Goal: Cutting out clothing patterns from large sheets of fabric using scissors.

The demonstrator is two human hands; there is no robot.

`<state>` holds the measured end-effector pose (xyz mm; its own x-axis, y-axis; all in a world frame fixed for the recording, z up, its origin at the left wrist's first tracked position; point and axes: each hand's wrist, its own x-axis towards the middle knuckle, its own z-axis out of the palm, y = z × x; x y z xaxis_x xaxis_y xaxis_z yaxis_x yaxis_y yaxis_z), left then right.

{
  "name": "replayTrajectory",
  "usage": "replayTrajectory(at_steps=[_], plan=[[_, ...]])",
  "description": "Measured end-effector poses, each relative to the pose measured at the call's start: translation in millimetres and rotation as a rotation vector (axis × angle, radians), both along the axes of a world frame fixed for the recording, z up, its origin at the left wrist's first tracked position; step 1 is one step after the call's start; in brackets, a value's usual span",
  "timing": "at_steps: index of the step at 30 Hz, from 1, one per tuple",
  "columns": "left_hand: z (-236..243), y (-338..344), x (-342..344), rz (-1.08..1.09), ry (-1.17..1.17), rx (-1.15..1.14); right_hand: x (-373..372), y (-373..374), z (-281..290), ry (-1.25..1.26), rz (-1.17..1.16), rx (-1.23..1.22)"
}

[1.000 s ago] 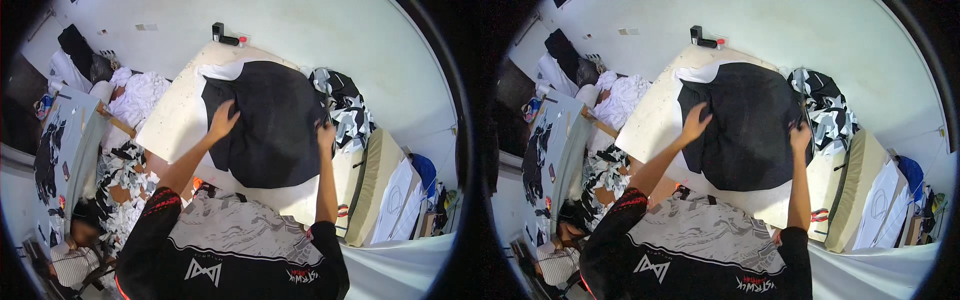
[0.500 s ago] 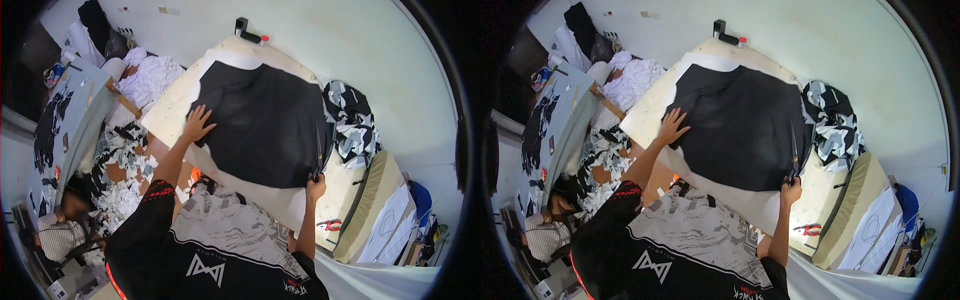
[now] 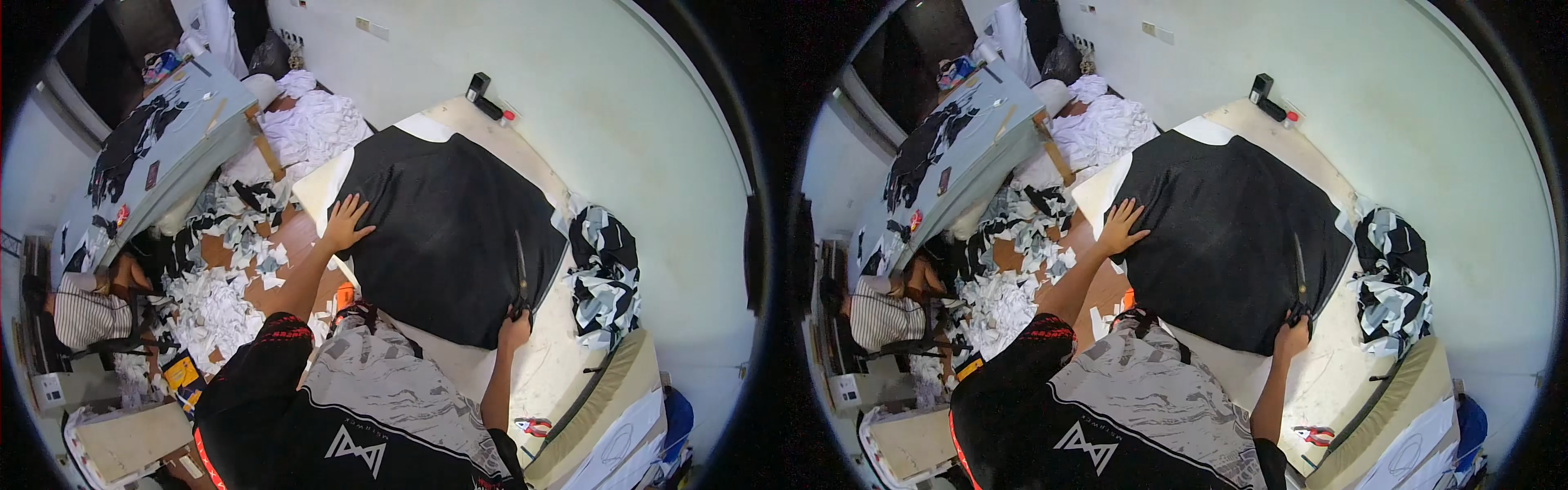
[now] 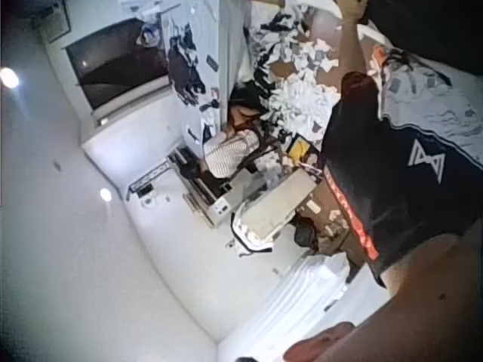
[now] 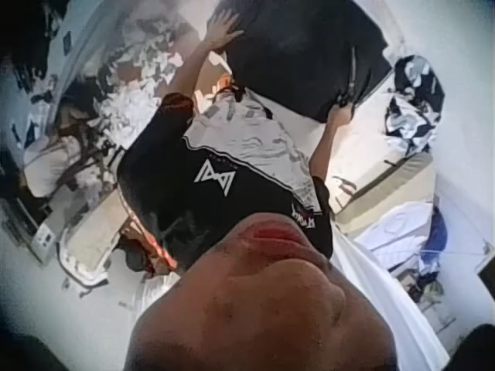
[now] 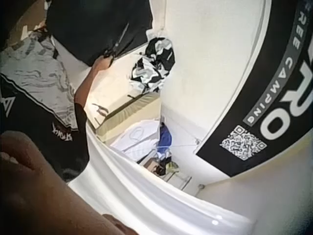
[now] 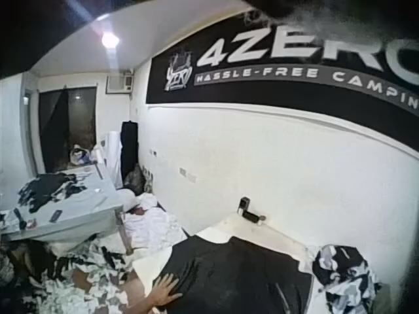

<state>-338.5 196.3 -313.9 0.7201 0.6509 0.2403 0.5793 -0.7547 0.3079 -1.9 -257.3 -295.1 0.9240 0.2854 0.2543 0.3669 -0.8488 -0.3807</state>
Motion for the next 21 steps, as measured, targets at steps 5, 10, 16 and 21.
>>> replayTrajectory(at_steps=[5,10,16,21], plan=[[18.6,-31.3,-41.0,-0.062,0.083,-0.071,-86.0,-70.8,-15.9,0.006,-0.109,0.031],[12.7,-44.5,-45.3,-0.058,-0.077,-0.090,-156.8,-129.0,41.1,0.191,-0.222,0.000],[2.6,-54.9,21.5,-0.066,-0.172,0.036,-156.8,-134.4,39.1,0.138,-0.220,0.117],[-5.0,-64.5,42.2,-0.049,-0.018,0.123,-113.1,-134.8,-15.3,0.044,-0.193,0.017]])
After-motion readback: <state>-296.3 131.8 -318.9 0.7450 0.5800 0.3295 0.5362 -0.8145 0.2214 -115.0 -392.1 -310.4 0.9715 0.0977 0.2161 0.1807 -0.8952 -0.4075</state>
